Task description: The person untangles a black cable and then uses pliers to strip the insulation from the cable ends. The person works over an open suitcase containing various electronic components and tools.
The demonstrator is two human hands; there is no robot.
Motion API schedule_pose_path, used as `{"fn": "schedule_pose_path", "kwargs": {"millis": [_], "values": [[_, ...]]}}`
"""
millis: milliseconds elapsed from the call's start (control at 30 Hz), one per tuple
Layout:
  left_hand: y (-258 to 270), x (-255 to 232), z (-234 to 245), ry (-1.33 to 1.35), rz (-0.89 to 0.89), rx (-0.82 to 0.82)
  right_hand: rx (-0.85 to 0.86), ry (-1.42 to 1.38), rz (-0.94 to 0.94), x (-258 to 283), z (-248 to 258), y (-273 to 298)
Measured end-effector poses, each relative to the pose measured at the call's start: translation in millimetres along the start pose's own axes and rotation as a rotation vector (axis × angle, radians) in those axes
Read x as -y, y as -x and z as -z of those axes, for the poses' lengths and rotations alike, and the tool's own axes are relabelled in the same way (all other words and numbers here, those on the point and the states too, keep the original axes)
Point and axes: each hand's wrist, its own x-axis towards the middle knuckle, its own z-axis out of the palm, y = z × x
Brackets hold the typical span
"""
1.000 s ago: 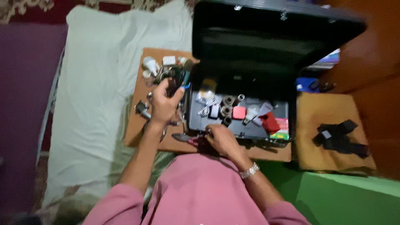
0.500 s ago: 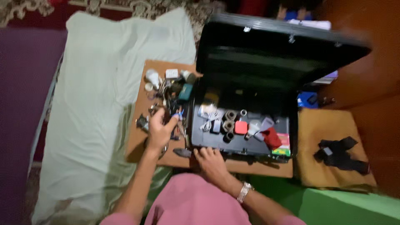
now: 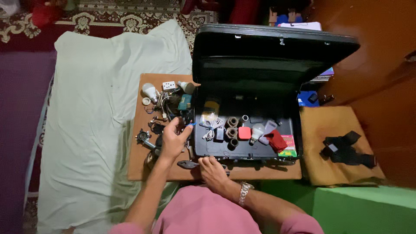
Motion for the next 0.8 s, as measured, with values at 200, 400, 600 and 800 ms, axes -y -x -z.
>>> {"fn": "schedule_pose_path", "kwargs": {"millis": [200,400,600,800], "values": [[2,-6,0,-0.018,-0.004,-0.01,0.004,-0.293,-0.082,-4,5,-8],[6,-5,10,-0.012,-0.012,-0.038,-0.105,-0.843,-0.258,-21,30,-7],[0,-20,25,-0.015,-0.046,-0.09,0.049,-1.569,-0.381,-40,15,11],[-13,-41,23,0.075,-0.023,-0.052,0.155,-2.493,-0.616,-56,31,37]]}}
